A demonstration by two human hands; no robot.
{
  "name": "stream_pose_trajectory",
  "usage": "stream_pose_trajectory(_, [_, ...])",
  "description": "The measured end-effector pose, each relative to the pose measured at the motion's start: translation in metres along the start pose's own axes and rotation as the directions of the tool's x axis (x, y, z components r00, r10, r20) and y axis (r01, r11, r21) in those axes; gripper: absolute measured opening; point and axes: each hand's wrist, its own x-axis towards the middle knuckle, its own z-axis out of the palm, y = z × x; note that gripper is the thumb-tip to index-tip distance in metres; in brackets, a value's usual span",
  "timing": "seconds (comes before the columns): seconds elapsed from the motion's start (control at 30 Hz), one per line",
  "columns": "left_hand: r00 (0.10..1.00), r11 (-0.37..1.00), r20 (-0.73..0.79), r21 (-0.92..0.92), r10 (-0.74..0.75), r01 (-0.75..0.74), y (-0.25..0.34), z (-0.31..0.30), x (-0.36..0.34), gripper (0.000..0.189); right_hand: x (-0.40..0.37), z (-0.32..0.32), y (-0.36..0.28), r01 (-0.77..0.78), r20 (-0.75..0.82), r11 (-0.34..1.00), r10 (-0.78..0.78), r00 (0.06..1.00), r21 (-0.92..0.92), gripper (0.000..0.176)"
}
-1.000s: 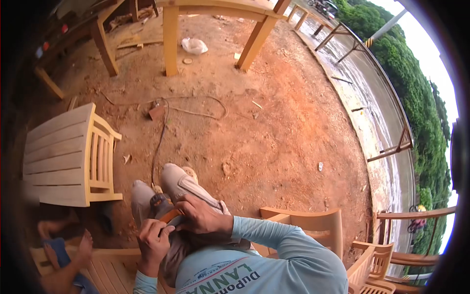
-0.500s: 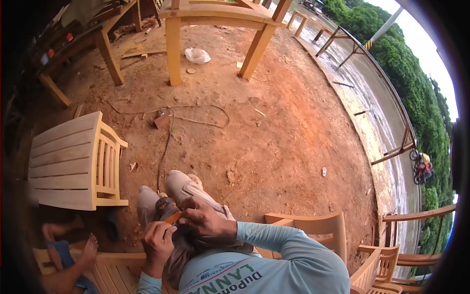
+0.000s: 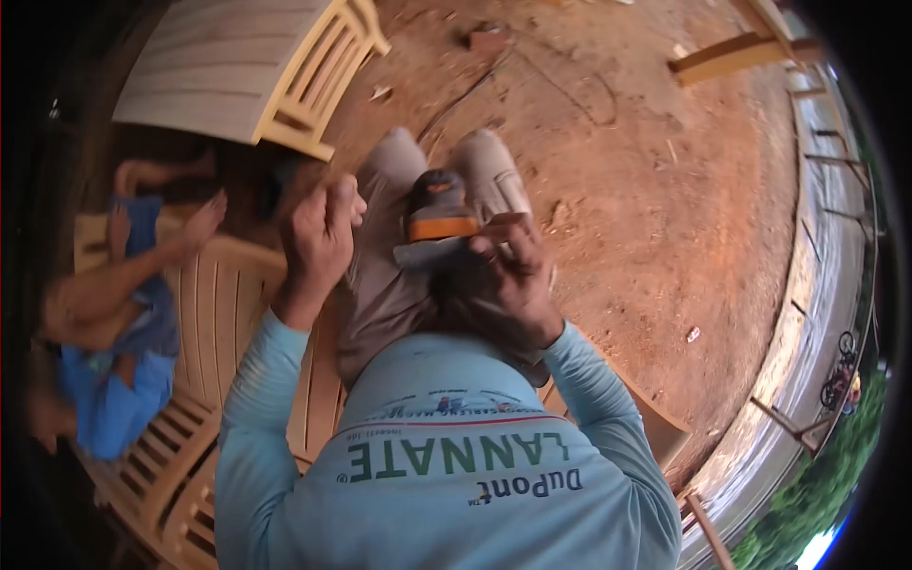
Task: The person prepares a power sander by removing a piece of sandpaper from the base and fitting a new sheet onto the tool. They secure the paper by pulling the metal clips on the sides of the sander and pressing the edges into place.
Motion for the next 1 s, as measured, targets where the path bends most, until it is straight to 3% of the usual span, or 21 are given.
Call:
stream_pose_trajectory(0.07, [0.999, 0.996, -0.033, -0.076, -0.043, 0.040, -0.012, -0.006, -0.002, 0.015, -0.002, 0.002, 0.004, 0.009, 0.001, 0.999, -0.009, 1.000, -0.035, 0.015])
stream_pose_trajectory(0.17, [0.985, 0.987, -0.079, -0.032, 0.156, -0.158, 0.014, 0.006, -0.001, 0.014, -0.001, 0.003, 0.001, -0.028, -0.019, 0.999, 0.027, 0.999, -0.040, 0.015])
stream_pose_trajectory(0.27, [0.964, 0.976, 0.153, -0.007, 0.216, -0.218, 0.046, 0.014, -0.007, 0.014, -0.002, 0.003, 0.005, -0.025, -0.013, 0.999, 0.025, 1.000, -0.025, 0.015])
stream_pose_trajectory(0.37, [0.927, 0.943, 0.214, 0.064, 0.307, -0.327, 0.048, 0.034, -0.011, 0.015, -0.002, 0.003, 0.005, -0.021, -0.008, 0.999, 0.021, 1.000, -0.028, 0.015])
stream_pose_trajectory(0.47, [0.925, 0.966, 0.302, 0.039, 0.231, -0.254, 0.038, 0.040, -0.009, 0.013, -0.001, 0.004, 0.006, -0.020, -0.013, 0.999, 0.020, 1.000, -0.027, 0.016])
stream_pose_trajectory(0.67, [0.942, 0.982, 0.291, 0.038, 0.168, -0.187, 0.038, 0.041, -0.006, 0.011, 0.004, 0.004, 0.001, -0.033, 0.005, 0.999, 0.034, 0.999, -0.037, 0.016])
stream_pose_trajectory(0.87, [0.958, 0.989, 0.250, 0.013, 0.138, -0.146, 0.039, 0.046, -0.009, 0.008, 0.001, 0.004, 0.008, -0.183, 0.021, 0.971, 0.182, 0.983, 0.157, 0.017])
stream_pose_trajectory(0.97, [0.935, 0.945, 0.207, 0.091, 0.289, -0.313, 0.043, 0.039, -0.014, 0.003, -0.003, 0.001, -0.006, -0.182, -0.012, 0.980, 0.183, 0.983, 0.078, 0.017])
stream_pose_trajectory(1.0, [0.922, 0.925, 0.188, 0.109, 0.339, -0.363, 0.049, 0.034, -0.014, 0.003, -0.005, -0.001, -0.009, -0.090, -0.020, 0.996, 0.091, 0.996, 0.007, 0.018])
